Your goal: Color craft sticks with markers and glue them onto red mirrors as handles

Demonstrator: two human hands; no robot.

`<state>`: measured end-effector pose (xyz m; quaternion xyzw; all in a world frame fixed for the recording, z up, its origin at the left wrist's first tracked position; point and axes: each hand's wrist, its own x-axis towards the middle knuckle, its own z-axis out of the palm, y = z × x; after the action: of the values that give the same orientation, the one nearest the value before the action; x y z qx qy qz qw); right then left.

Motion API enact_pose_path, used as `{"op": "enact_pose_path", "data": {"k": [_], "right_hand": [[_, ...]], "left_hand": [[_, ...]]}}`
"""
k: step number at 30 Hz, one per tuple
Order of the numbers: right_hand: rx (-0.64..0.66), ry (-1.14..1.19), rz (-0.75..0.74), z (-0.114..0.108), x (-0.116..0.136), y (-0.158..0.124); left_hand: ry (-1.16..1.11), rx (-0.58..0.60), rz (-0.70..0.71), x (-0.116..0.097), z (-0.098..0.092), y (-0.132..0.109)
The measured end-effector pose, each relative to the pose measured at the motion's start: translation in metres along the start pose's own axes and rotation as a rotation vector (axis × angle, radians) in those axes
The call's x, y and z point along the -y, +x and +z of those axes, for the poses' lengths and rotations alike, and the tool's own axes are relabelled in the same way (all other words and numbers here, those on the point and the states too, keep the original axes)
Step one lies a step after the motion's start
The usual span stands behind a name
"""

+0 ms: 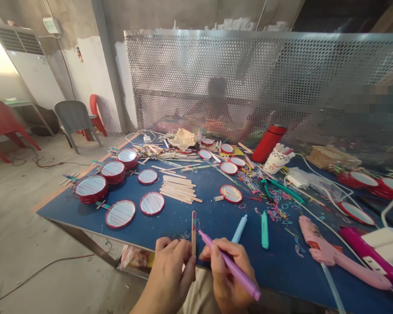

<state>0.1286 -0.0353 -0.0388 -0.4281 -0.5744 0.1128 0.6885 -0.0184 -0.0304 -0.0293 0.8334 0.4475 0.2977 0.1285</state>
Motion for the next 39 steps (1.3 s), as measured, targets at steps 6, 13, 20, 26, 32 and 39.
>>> {"op": "enact_pose_path", "data": {"k": [6,13,20,26,32,39], "right_hand": [[-0.010,0.019,-0.006,-0.0002,-0.0034,-0.0023],[0.088,0.010,-0.024,-0.0036,-0.0092,-0.0048],[-0.065,-0.002,-0.017,0.0043,-0.0016,-0.0001],[0.064,0.014,-0.017,-0.0018,-0.0076,-0.0048],[0.000,0.023,0.010,-0.0003,-0.0038,-0.0020],[0.023,0.005,0.014,-0.0023,-0.0033,-0.0035]], "left_hand": [[-0.002,-0.002,-0.004,0.0001,0.0000,-0.0004],[-0.018,-0.018,0.029,-0.0010,-0.0024,0.0012],[-0.005,-0.042,0.026,-0.0006,-0.0007,0.0015],[-0.013,-0.002,0.017,0.0002,-0.0007,0.0018],[-0.023,0.007,0.007,-0.0002,-0.0015,0.0003],[-0.028,0.003,0.000,-0.0008,-0.0012,0.0012]]}}
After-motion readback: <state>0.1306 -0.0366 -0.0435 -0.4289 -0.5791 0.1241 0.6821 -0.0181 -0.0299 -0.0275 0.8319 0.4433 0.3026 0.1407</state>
